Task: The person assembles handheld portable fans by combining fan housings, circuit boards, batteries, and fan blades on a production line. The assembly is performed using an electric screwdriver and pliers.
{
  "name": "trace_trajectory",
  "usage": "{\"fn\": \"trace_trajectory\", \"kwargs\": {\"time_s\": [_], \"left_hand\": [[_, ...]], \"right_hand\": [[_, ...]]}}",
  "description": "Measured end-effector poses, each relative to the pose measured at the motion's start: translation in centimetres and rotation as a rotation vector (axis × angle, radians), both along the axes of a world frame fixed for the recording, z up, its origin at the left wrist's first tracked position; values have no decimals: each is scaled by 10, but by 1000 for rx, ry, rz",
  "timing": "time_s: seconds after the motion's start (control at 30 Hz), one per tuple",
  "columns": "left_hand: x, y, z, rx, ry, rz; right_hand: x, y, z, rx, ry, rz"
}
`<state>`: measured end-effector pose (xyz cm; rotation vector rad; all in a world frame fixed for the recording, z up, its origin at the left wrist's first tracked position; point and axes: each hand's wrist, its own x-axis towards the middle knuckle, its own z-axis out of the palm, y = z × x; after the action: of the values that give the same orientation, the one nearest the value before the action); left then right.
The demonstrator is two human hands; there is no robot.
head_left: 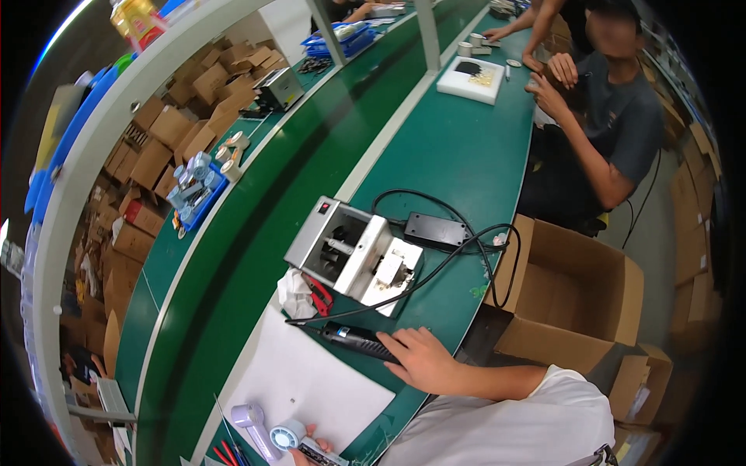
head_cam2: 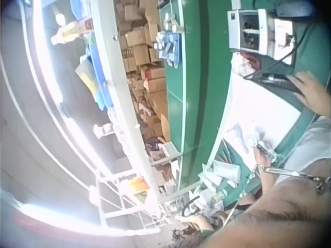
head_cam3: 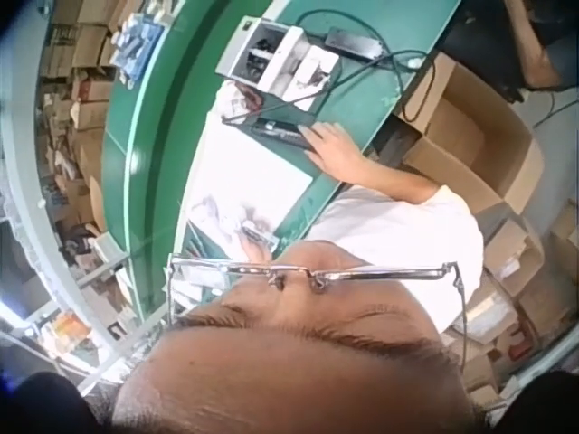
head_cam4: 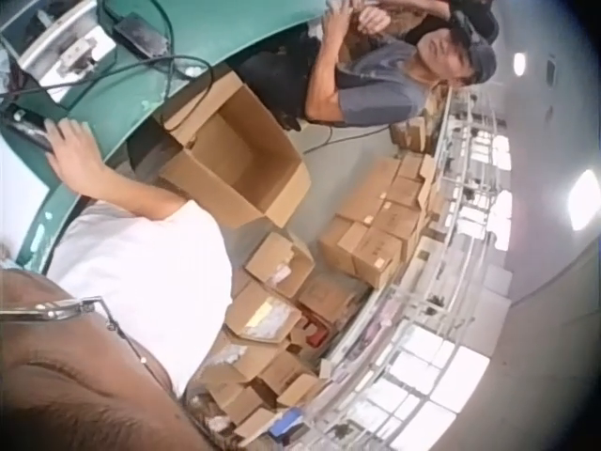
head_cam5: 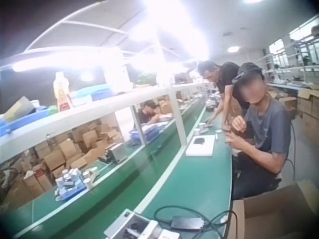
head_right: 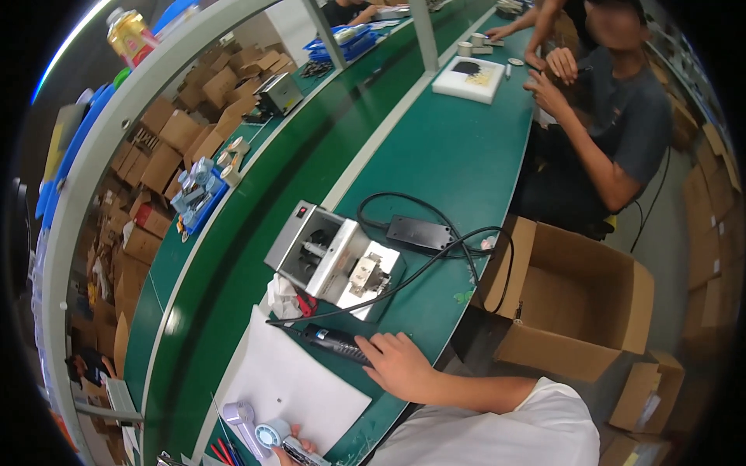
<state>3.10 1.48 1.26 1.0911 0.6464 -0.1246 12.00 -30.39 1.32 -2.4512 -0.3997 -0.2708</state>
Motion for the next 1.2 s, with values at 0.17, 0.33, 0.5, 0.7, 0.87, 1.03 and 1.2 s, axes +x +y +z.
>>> {"fn": "trace_trajectory", "kwargs": {"time_s": [0.17, 0.33, 0.5, 0.7, 0.87, 1.03, 1.2], "left_hand": [[29, -6, 8, 48, 0, -124], [47, -13, 14, 94, 4, -208], [47, -16, 13, 122, 8, -221], [32, -16, 12, 133, -13, -181], [17, -12, 9, 128, -52, -132], [-7, -3, -8, 87, -84, -27], [-27, 13, -26, 5, -113, 14]], "right_hand": [[6, -1, -5, 6, 36, -46], [10, -27, 5, 180, -29, -75], [22, -55, -3, 313, -10, -47], [38, -50, 0, 400, 4, -191], [47, -42, -13, 347, -61, -243], [61, -39, -20, 428, -87, -231], [69, -38, -15, 381, -171, -326]]}}
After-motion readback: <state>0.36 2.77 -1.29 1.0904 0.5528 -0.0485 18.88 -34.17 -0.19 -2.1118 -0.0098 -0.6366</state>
